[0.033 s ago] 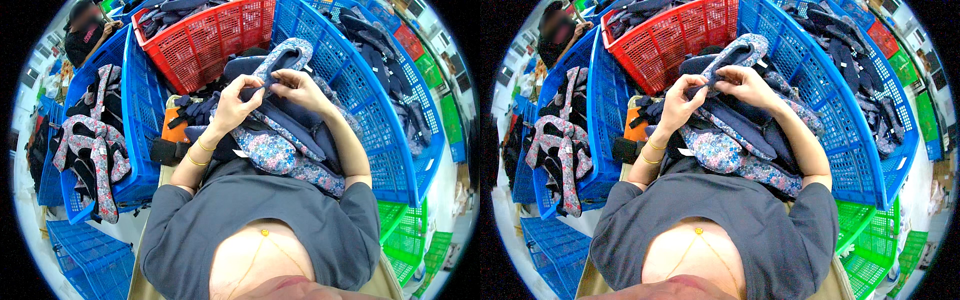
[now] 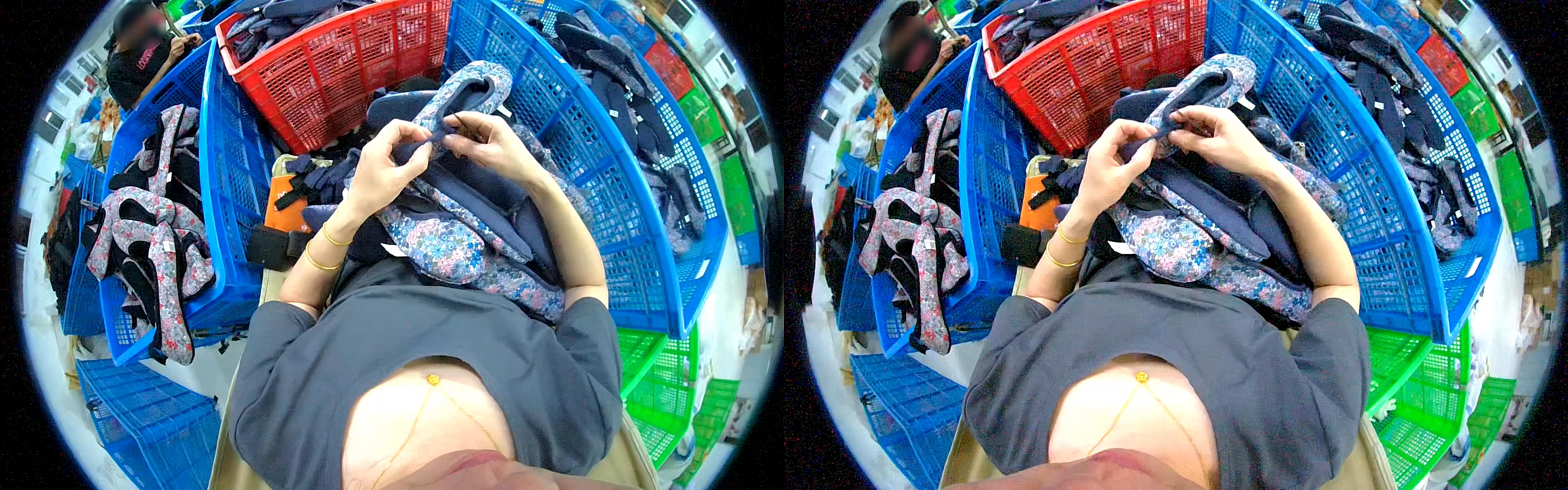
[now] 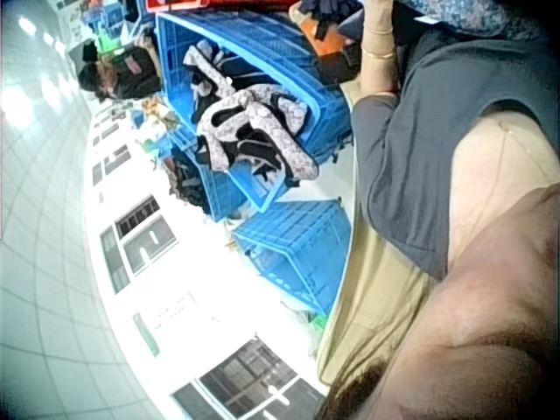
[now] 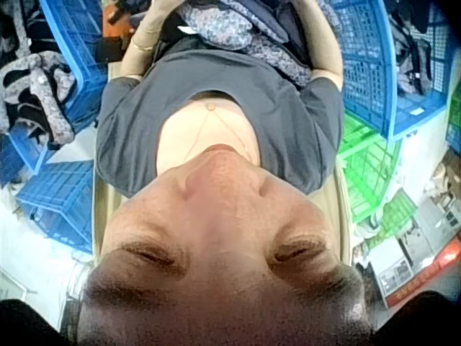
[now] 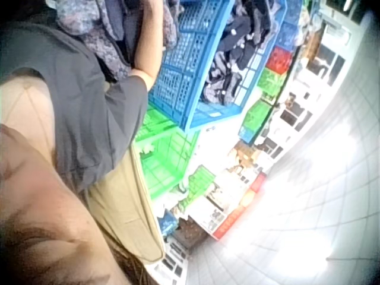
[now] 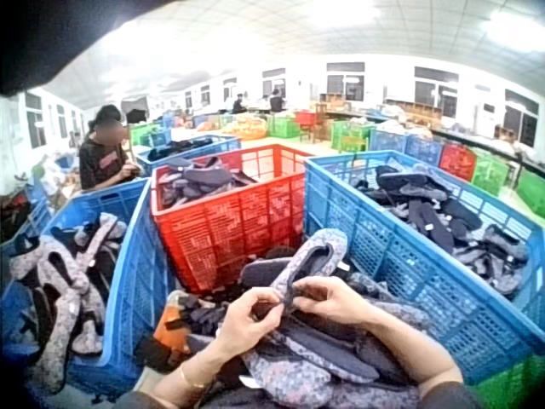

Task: The person picks up floral-patterned slippers from a blue plastic crate and inspects them by hand. They turn the slippers over to check the soles and examine the fabric and straps, then place them back into the crate. The process is repeated for several slippers in a repetitive sequence.

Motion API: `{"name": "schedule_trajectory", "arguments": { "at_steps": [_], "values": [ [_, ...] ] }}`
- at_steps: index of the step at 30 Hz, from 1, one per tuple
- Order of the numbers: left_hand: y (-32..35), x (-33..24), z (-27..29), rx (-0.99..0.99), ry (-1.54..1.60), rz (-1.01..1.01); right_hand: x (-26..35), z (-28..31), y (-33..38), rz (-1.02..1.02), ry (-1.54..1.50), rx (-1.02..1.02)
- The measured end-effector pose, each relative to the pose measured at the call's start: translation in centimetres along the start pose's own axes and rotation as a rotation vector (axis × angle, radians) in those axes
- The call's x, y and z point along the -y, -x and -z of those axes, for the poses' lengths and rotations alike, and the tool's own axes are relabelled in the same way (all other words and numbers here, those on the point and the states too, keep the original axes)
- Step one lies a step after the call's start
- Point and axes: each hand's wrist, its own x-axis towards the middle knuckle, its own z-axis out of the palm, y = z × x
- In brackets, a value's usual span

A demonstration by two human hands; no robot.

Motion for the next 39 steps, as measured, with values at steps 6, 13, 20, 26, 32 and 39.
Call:
{"name": "schedule_trajectory", "arguments": {
  "at_steps": [6,13,20,26,32,39],
  "values": [
    [-1.7,-2.0,-0.1,0.001,0.229,0.306,-1.3,-0.6,-0.6,0.234,0.099,-0.103],
    [-1.2,-1.6,-0.8,-0.054,-0.033,0.268,1.4,1.1,1.2,0.093,0.286,-0.243],
    [-1.6,-0.1,0.7,0.038,0.224,0.307,2.0,-0.7,3.6,-0.181,-0.230,0.064],
    [-1.6,0.1,0.6,0.027,0.344,0.297,2.2,-0.9,2.6,-0.452,-0.374,0.082],
    [-1.3,0.2,0.1,0.057,0.321,0.291,1.6,-1.4,1.4,-0.449,-0.571,0.110],
    [-1.3,0.4,-0.2,0.064,0.248,0.257,0.8,-1.1,1.0,-0.499,-0.776,0.123]
  ]
}}
